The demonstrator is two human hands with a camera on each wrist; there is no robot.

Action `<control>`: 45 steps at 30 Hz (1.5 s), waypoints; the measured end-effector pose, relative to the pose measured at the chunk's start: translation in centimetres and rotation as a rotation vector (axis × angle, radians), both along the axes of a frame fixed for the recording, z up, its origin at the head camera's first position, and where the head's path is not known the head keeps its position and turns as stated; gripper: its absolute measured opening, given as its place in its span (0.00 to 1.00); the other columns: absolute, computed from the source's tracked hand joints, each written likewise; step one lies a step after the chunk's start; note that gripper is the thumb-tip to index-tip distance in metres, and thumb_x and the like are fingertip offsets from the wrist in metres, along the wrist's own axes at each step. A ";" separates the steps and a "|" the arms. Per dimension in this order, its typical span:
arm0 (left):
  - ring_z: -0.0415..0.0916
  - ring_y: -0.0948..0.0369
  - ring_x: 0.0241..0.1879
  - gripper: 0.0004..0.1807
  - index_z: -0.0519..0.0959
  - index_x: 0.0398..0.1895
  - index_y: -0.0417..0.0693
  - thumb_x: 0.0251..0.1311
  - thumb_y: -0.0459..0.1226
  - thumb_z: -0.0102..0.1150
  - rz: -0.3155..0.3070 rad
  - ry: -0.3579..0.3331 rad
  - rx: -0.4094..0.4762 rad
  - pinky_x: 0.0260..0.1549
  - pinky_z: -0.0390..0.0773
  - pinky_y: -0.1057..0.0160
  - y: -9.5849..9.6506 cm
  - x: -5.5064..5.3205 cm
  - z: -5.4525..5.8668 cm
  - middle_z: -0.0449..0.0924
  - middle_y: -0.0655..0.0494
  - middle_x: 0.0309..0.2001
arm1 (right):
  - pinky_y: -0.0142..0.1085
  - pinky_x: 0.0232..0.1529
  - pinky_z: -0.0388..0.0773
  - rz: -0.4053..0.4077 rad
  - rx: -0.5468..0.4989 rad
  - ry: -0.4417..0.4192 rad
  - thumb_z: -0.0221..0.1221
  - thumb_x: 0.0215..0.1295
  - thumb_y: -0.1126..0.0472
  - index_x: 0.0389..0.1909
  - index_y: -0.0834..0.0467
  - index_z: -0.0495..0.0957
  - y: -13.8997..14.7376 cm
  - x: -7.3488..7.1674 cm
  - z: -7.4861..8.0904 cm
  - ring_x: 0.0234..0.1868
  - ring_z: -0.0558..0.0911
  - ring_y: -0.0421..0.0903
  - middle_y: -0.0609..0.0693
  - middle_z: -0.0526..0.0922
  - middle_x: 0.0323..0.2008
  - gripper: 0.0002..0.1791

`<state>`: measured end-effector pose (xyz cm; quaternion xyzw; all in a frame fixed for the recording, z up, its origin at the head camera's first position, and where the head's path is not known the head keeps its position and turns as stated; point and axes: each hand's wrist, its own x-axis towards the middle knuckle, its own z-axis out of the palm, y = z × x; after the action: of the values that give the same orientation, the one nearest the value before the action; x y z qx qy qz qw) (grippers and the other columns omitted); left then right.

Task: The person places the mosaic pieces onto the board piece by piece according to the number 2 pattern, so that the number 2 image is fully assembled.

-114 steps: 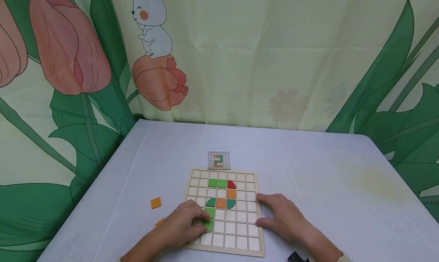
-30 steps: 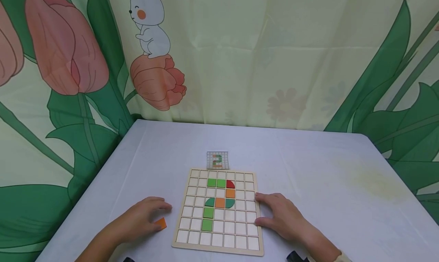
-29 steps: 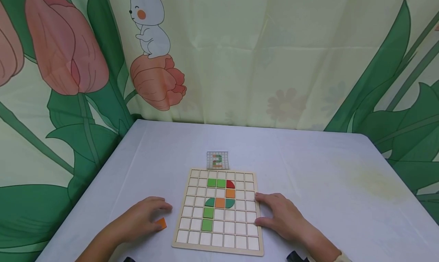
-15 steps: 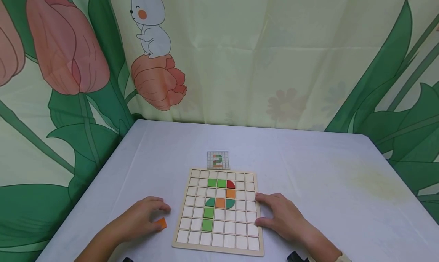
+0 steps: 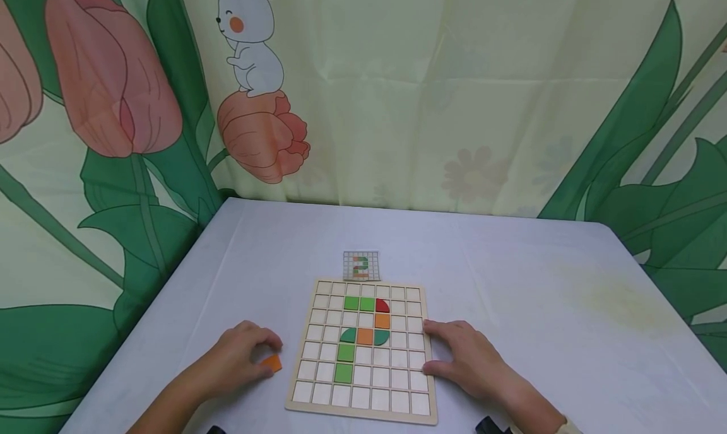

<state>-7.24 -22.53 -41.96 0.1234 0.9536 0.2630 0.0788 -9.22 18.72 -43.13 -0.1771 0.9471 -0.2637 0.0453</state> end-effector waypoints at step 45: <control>0.72 0.62 0.44 0.16 0.84 0.36 0.57 0.47 0.32 0.78 0.090 0.121 -0.033 0.46 0.74 0.54 2.1 -1.2 -1.1 0.77 0.69 0.36 | 0.51 0.59 0.71 0.011 0.006 0.018 0.73 0.54 0.47 0.61 0.54 0.78 0.0 -0.1 0.0 0.60 0.74 0.49 0.43 0.78 0.61 0.34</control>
<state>-8.42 -20.38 -43.02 0.0947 0.9655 0.2424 0.0110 -9.28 18.71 -43.17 -0.1844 0.9473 -0.2591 0.0388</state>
